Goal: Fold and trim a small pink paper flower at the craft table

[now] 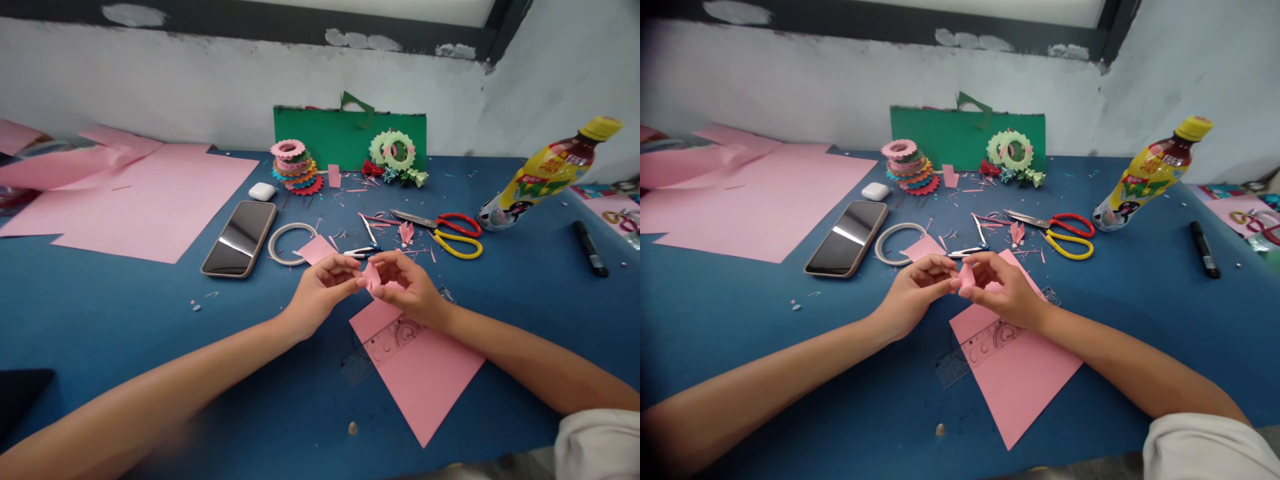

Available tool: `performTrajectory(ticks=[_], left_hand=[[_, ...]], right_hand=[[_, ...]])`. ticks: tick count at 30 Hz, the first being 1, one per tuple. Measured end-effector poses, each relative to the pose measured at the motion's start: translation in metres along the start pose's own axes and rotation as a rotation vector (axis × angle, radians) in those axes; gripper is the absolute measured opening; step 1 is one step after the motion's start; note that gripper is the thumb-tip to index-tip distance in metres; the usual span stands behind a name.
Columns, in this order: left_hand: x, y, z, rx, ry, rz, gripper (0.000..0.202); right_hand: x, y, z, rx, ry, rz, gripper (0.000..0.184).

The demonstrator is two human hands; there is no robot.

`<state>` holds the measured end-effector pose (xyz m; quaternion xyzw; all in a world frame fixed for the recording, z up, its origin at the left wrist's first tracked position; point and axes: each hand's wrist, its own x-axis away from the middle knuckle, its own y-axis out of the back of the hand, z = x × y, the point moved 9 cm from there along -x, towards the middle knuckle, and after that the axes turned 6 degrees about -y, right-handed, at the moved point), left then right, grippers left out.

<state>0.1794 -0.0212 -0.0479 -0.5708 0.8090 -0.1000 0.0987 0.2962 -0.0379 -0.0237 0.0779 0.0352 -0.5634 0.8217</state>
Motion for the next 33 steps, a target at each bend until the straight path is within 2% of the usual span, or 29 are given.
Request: performTrajectory(ticks=[3,6,9,15,21,27,33], left_hand=[[0.0,-0.001,0.001,0.021,-0.002,0.015,0.022],[0.0,-0.001,0.001,0.021,-0.004,0.028,0.021],[0.0,-0.001,0.002,-0.015,0.01,0.033,0.02],[0.0,-0.005,-0.002,-0.132,0.032,0.052,0.014],[0.002,-0.007,0.003,-0.158,0.068,0.094,0.016],[0.001,-0.008,-0.001,-0.263,0.041,0.132,0.02],[0.002,-0.007,0.003,-0.235,0.092,0.112,0.014]], right_hand=[[-0.002,0.005,-0.007,-0.045,-0.088,-0.03,0.036],[-0.005,0.002,-0.014,-0.079,-0.155,0.011,0.042],[-0.006,0.0,-0.02,-0.072,-0.207,0.038,0.038],[-0.005,-0.006,-0.021,-0.064,-0.215,0.096,0.031],[-0.006,-0.007,-0.016,-0.147,-0.222,0.084,0.019],[-0.007,0.0,-0.017,-0.073,-0.225,0.041,0.018],[-0.007,0.001,-0.013,-0.012,-0.202,0.035,0.019]])
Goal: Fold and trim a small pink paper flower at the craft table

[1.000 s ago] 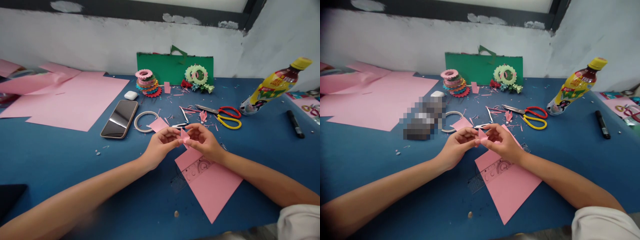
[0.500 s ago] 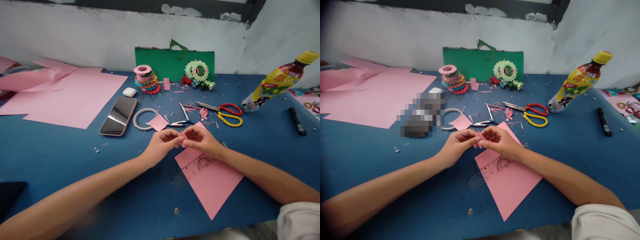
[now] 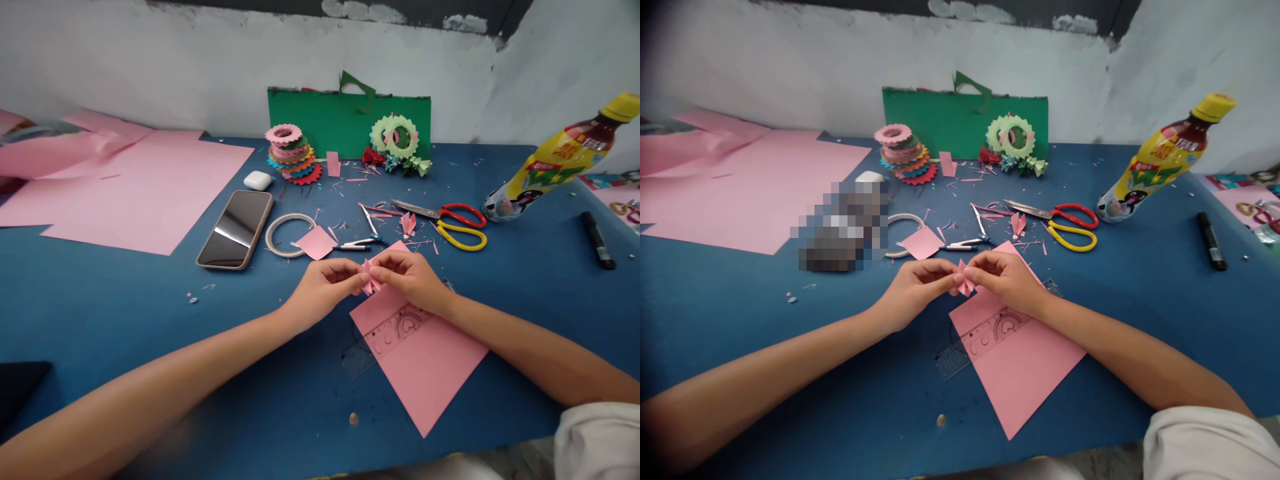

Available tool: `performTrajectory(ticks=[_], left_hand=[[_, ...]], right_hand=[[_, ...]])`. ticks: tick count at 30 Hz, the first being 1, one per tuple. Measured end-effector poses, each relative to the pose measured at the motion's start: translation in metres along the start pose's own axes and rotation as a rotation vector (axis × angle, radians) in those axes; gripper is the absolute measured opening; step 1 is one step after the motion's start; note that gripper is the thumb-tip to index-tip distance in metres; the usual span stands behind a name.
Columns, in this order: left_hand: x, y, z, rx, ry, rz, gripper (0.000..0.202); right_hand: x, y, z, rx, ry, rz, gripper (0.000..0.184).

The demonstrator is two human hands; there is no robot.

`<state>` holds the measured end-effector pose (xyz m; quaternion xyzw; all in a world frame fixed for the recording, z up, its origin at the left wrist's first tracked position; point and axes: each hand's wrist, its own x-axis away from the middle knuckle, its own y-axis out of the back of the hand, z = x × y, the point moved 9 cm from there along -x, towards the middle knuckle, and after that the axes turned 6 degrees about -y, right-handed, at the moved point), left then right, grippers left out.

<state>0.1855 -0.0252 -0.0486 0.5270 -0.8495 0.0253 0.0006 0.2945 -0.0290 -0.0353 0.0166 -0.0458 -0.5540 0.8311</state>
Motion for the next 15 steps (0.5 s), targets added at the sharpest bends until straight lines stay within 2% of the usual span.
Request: performTrajectory(ticks=[15], left_hand=[[0.0005,0.0001,-0.0072,-0.168,-0.066,0.021,0.018]], right_hand=[[0.0005,0.0047,0.0011,0.121,0.024,-0.048,0.022]])
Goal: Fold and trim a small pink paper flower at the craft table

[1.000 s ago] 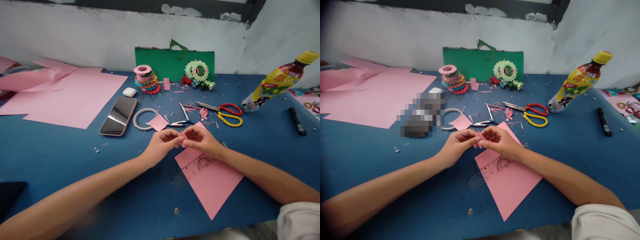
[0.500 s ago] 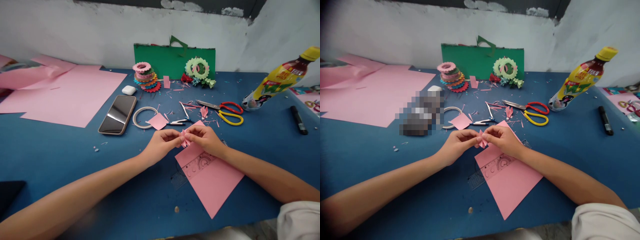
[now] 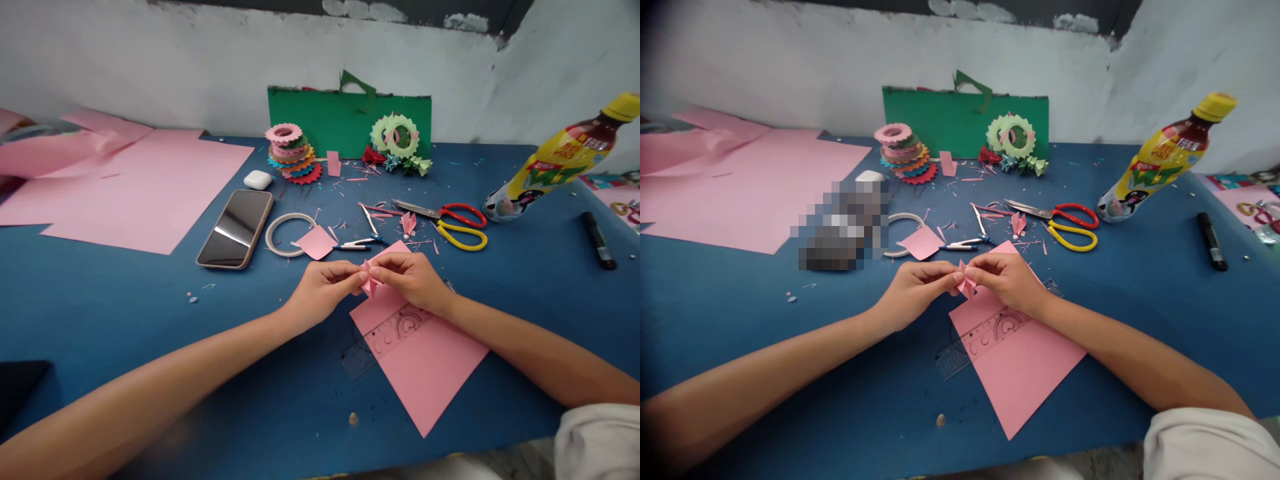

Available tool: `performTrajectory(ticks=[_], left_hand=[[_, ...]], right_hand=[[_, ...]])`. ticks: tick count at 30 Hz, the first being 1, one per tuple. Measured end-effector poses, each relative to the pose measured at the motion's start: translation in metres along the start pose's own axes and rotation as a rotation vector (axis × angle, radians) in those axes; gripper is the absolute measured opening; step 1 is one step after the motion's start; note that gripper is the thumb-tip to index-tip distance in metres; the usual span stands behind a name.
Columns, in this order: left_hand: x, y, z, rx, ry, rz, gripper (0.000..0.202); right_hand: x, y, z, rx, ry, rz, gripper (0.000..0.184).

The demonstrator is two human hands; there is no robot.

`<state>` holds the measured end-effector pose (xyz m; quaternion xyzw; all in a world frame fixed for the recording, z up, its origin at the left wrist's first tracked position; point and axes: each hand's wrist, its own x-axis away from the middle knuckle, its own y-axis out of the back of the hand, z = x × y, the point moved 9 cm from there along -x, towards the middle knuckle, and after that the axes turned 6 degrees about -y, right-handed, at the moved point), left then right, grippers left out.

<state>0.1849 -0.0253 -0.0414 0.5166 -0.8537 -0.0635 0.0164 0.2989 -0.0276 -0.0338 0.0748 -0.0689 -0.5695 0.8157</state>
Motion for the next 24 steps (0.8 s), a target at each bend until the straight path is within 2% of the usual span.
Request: performTrajectory(ticks=[18,24], left_hand=[[0.0,-0.001,0.006,0.036,0.031,0.021,0.018],[-0.001,0.003,0.013,0.178,0.07,-0.068,0.015]], right_hand=[[0.0,-0.002,-0.002,-0.045,-0.016,0.033,0.021],[0.001,-0.002,-0.004,-0.045,-0.031,0.017,0.018]])
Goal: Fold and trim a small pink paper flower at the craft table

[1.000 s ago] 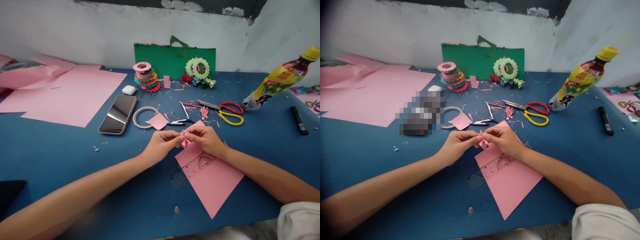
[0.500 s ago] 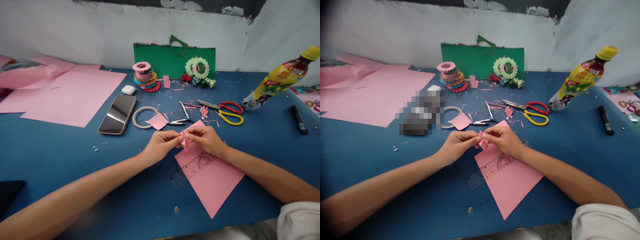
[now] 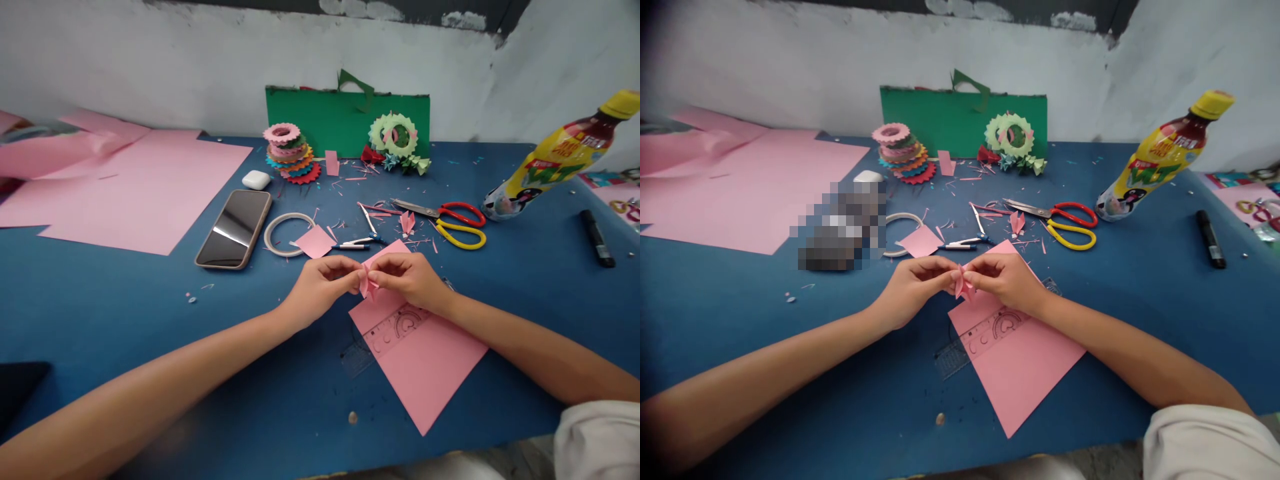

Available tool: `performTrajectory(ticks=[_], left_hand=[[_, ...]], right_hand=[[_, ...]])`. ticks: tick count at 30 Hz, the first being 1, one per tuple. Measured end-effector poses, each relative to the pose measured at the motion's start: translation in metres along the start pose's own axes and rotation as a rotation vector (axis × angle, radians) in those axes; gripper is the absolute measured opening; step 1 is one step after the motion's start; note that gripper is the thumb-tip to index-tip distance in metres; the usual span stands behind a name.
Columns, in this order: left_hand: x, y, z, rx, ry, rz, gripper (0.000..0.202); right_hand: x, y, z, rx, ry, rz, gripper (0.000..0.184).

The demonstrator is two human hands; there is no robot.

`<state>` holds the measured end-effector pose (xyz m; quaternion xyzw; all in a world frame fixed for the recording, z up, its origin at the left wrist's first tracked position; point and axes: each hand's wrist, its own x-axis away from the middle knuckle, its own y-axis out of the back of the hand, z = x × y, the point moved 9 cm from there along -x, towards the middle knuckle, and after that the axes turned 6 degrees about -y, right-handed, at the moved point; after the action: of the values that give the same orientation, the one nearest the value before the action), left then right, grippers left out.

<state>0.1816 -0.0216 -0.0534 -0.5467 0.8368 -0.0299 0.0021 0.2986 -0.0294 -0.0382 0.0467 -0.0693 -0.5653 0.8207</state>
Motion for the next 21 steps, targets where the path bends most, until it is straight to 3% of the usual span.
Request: performTrajectory(ticks=[9,15,21], left_hand=[[0.001,-0.002,-0.001,0.027,-0.001,0.013,0.011],[0.0,0.0,-0.001,0.038,0.007,-0.011,0.02],[-0.001,-0.007,-0.002,0.094,0.02,0.057,0.027]], right_hand=[[0.001,-0.005,0.0,-0.003,0.004,0.044,0.015],[0.004,-0.017,-0.004,-0.05,-0.046,0.176,0.016],[0.001,-0.005,-0.005,-0.083,-0.035,0.035,0.02]])
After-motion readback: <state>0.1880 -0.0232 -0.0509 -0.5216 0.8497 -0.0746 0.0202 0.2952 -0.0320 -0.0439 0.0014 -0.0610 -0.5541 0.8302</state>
